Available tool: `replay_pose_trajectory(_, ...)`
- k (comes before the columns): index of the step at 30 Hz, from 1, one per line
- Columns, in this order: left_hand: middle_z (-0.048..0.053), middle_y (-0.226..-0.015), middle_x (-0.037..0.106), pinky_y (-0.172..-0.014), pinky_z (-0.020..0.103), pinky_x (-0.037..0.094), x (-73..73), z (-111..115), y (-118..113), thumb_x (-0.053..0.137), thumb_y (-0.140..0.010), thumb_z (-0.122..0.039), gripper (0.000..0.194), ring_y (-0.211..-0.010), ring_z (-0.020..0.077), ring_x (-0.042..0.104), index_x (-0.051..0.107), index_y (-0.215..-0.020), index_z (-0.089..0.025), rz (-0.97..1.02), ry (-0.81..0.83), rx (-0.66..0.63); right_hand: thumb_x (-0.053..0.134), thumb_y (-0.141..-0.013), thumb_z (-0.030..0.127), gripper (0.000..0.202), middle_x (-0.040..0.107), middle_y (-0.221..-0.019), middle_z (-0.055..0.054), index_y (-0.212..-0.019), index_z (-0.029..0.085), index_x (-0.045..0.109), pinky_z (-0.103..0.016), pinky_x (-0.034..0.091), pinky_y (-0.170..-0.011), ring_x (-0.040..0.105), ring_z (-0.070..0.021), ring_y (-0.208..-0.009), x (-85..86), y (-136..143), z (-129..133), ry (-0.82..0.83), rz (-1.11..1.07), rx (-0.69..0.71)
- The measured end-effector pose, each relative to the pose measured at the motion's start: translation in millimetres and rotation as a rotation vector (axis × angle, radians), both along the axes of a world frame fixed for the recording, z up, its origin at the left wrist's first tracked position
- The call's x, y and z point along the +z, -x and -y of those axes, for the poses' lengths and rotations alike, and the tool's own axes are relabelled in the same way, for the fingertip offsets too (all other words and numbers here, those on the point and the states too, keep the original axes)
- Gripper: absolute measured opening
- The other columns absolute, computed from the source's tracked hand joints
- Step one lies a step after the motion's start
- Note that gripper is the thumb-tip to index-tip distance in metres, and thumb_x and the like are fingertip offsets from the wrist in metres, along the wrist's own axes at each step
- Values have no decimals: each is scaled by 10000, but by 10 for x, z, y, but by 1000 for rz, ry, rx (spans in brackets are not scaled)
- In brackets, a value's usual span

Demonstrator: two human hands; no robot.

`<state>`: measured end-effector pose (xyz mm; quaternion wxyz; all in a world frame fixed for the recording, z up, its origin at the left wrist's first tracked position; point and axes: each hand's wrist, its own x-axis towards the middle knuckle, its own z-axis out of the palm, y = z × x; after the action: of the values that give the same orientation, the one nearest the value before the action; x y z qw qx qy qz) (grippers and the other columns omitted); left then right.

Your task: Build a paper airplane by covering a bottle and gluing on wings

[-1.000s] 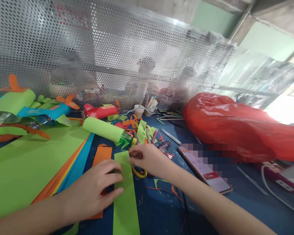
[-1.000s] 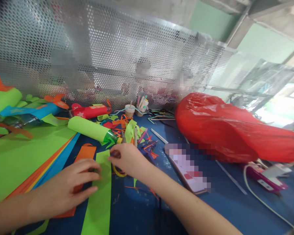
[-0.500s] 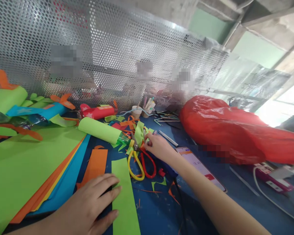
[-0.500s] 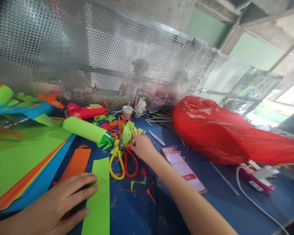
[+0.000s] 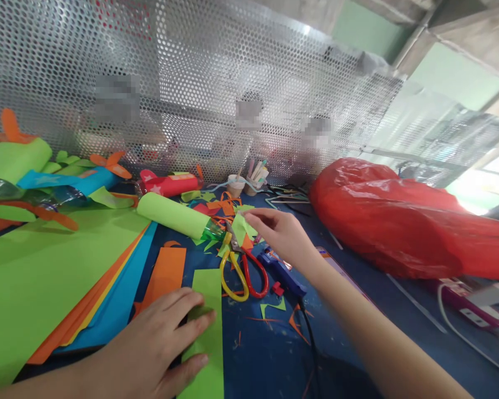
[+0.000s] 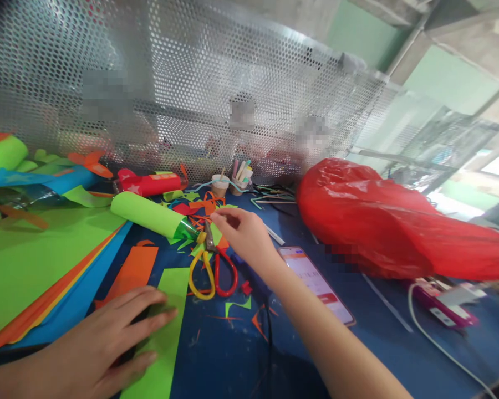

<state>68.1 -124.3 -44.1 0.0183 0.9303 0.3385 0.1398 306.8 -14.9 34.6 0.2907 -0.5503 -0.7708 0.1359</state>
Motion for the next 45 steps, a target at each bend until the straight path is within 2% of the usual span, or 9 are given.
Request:
replay_pose_trajectory(4,161,-1299,587,-874,470,558,50,-41,-22,434,-935,-422,458,-1163,328,572,535,-1317,-191,-39,25,7,657,-774,307,258,672,-758,-16,-994,176,691,-251,455,-580,574,-141,-627,14,57,65,-82,-281,92)
replay_pose_trajectory(7,150,-1371,528,-935,516,510,79,-99,-83,398,-951,-439,501,-1242,335,498,455,-1380,-188,-19,28,10,624,-816,283,156,632,-757,-1,-936,193,665,-245,448,-578,542,-124,-621,32,91,131,-208,-350,77)
replay_pose_trajectory(10,163,-1400,493,-979,556,458,119,-182,-196,390,-948,-469,512,-1288,362,431,494,-1350,-169,-3,18,-1,587,-859,308,115,571,-697,17,-863,195,609,-242,442,-562,514,-113,-592,66,113,193,-281,-395,60)
replay_pose_trajectory(15,175,-1250,590,-994,563,430,192,-252,-374,405,-937,-486,501,-1225,369,474,589,-1246,-137,-11,-16,-18,503,-912,335,121,496,-622,54,-857,245,443,-234,415,-483,523,-110,-527,70,124,232,-328,-585,83)
replay_pose_trajectory(21,149,-1169,634,-980,550,451,127,-194,-420,426,-937,-463,458,-1167,341,528,571,-1251,-164,-21,-75,-52,537,-883,339,222,427,-564,81,-779,256,358,-233,356,-452,442,-103,-460,-41,152,251,-256,-532,83)
replay_pose_trajectory(26,141,-1223,648,-983,491,482,74,-192,-384,463,-913,-490,494,-1224,332,517,572,-1249,-144,20,-147,-74,419,-939,306,89,605,-711,26,-972,237,464,-236,436,-570,576,-125,-607,-81,239,338,-107,-458,263)
replay_pose_trajectory(33,129,-1248,643,-933,489,520,71,-208,-317,501,-896,-469,510,-1182,345,561,567,-1263,-120,20,-240,-153,524,-850,243,75,576,-761,8,-891,221,466,-244,447,-646,568,-148,-709,-149,349,431,-282,-201,305)
replay_pose_trajectory(40,97,-1368,551,-1017,502,435,-162,-186,-332,522,-891,-448,554,-1273,325,475,442,-1387,-215,121,-104,-87,443,-897,264,39,590,-760,12,-917,231,442,-249,456,-669,579,-145,-710,-168,369,461,-266,-199,349)
replay_pose_trajectory(45,84,-1368,553,-997,491,455,-93,-190,-354,494,-909,-430,510,-1273,310,478,447,-1382,-245,109,-63,-65,423,-915,279,81,606,-784,4,-963,225,460,-244,458,-670,595,-148,-748,-179,375,473,-233,-183,345)
